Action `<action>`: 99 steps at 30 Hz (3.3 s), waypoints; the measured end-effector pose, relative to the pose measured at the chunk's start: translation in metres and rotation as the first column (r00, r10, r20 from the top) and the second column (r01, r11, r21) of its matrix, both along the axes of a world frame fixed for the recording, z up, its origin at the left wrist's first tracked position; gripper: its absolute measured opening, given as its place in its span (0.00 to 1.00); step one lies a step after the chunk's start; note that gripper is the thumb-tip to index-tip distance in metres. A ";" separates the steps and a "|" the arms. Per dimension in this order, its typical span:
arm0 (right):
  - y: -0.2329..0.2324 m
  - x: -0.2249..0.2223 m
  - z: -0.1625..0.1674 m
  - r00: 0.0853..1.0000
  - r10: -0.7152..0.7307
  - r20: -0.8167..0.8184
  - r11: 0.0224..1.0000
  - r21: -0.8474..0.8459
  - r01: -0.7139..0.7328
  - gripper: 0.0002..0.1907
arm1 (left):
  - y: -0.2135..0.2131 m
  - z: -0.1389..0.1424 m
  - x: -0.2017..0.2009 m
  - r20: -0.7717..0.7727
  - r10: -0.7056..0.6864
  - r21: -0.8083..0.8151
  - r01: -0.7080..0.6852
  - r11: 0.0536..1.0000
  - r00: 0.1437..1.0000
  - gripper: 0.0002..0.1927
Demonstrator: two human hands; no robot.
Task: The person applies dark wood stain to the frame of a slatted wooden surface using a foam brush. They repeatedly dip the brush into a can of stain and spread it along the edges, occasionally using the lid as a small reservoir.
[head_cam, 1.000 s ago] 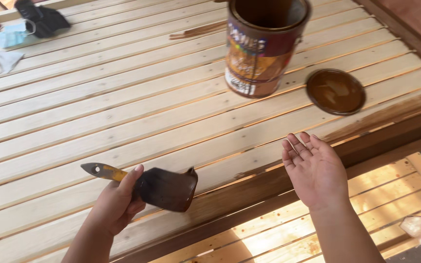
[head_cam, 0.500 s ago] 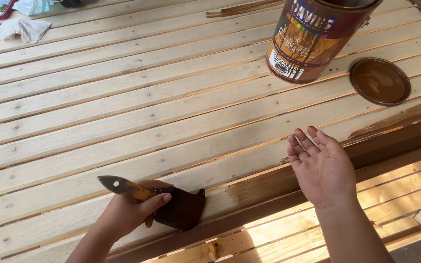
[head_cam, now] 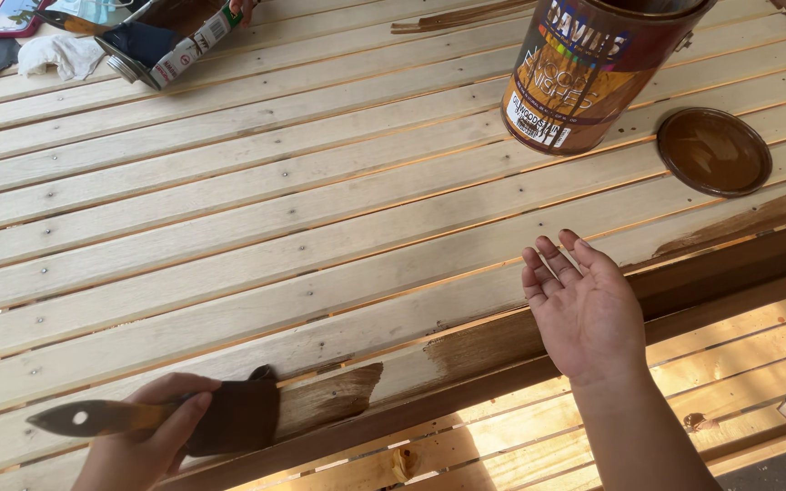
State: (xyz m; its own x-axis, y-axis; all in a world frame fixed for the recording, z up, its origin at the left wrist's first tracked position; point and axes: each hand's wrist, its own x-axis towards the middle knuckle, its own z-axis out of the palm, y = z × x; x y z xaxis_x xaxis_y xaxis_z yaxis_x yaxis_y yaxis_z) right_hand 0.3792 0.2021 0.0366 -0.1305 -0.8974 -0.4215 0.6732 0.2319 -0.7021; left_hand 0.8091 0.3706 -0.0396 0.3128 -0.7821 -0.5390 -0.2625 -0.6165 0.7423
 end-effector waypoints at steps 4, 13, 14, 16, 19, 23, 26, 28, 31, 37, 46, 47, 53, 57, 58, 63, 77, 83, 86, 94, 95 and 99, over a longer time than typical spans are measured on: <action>0.000 0.001 -0.004 1.000 0.026 0.014 1.000 0.001 -0.026 0.22 | -0.017 -0.003 -0.051 -0.070 0.008 -0.129 -0.017 0.991 0.998 0.10; -0.007 -0.022 -0.007 0.995 0.095 0.036 0.995 0.005 -0.095 0.21 | -0.050 -0.009 -0.162 -0.018 -0.062 -0.407 0.049 0.912 0.998 0.07; -0.007 -0.026 -0.007 0.994 0.103 0.031 0.995 0.007 -0.104 0.21 | -0.059 -0.012 -0.183 0.010 -0.099 -0.518 0.090 0.850 0.995 0.07; -0.009 -0.035 -0.007 0.993 0.119 0.024 0.993 0.012 -0.119 0.21 | -0.078 -0.011 -0.225 0.076 -0.143 -0.607 0.159 0.778 0.987 0.06; -0.012 -0.048 -0.007 0.991 0.134 0.017 0.991 -0.018 -0.134 0.21 | -0.101 -0.004 -0.271 0.059 -0.172 -0.650 0.169 0.741 0.983 0.07; -0.019 -0.053 -0.006 0.985 0.167 0.038 0.986 -0.008 -0.166 0.20 | -0.095 0.004 -0.262 0.083 -0.238 -0.615 0.238 0.752 0.968 0.07; -0.025 -0.051 -0.001 0.977 0.200 0.070 0.980 -0.032 -0.198 0.19 | -0.067 0.008 -0.214 0.265 -0.147 -0.521 0.270 0.809 0.953 0.07; -0.028 -0.045 0.002 0.973 0.214 0.087 0.977 -0.035 -0.212 0.19 | -0.043 0.014 -0.169 0.312 -0.047 -0.322 0.152 0.935 0.949 0.07; -0.027 -0.037 0.005 0.964 0.245 0.103 0.969 -0.043 -0.242 0.19 | -0.005 0.028 -0.100 0.395 0.054 -0.154 0.008 0.988 0.917 0.06; -0.030 -0.034 0.010 0.956 0.273 0.111 0.962 -0.024 -0.272 0.19 | 0.030 0.047 -0.029 0.830 0.025 -0.132 0.153 0.979 0.557 0.08; -0.036 -0.052 0.012 0.951 0.288 0.111 0.958 -0.027 -0.287 0.19 | -0.034 0.022 -0.158 0.791 -0.208 0.132 0.172 0.976 0.576 0.07; -0.037 -0.057 0.012 0.952 0.285 0.109 0.959 -0.030 -0.283 0.19 | -0.041 0.023 -0.176 0.771 -0.183 0.069 0.205 0.976 0.610 0.08; -0.044 -0.097 0.009 0.969 0.237 0.071 0.972 -0.028 -0.235 0.19 | -0.087 0.042 -0.290 0.641 -0.238 -0.043 0.344 0.938 0.730 0.10; -0.046 -0.116 0.006 0.975 0.210 0.067 0.978 -0.017 -0.209 0.21 | -0.119 0.047 -0.366 0.529 -0.261 -0.201 0.417 0.886 0.808 0.12; -0.046 -0.118 0.006 0.977 0.204 0.068 0.979 -0.014 -0.204 0.21 | -0.126 0.050 -0.382 0.482 -0.258 -0.274 0.424 0.863 0.837 0.13; -0.044 -0.120 0.007 0.981 0.189 0.043 0.982 -0.006 -0.189 0.21 | -0.147 0.063 -0.396 0.239 -0.316 -0.420 0.392 0.819 0.918 0.07; -0.006 -0.040 0.004 0.998 0.060 0.036 0.998 -0.006 -0.060 0.21 | -0.038 0.025 -0.061 0.211 -0.066 -0.049 0.078 0.996 0.975 0.22; 0.010 -0.006 0.005 1.000 -0.017 0.008 1.000 -0.007 0.017 0.21 | -0.024 0.012 0.009 0.018 -0.002 -0.050 0.003 0.999 1.000 0.22; 0.018 -0.005 0.001 0.998 -0.062 -0.010 0.998 0.006 0.062 0.21 | -0.042 0.009 -0.007 -0.024 -0.085 -0.077 0.083 0.994 0.996 0.22; 0.029 -0.044 0.000 0.971 -0.220 -0.091 0.974 0.024 0.223 0.21 | -0.117 0.002 -0.143 -0.156 -0.286 -0.247 0.243 0.938 0.945 0.20; 0.030 -0.050 0.000 0.967 -0.237 -0.096 0.970 0.033 0.242 0.22 | -0.125 0.000 -0.162 -0.167 -0.318 -0.308 0.257 0.916 0.933 0.21; 0.024 -0.078 0.000 0.947 -0.305 -0.101 0.949 0.050 0.311 0.22 | -0.160 -0.008 -0.249 -0.082 -0.438 -0.618 0.299 0.727 0.895 0.19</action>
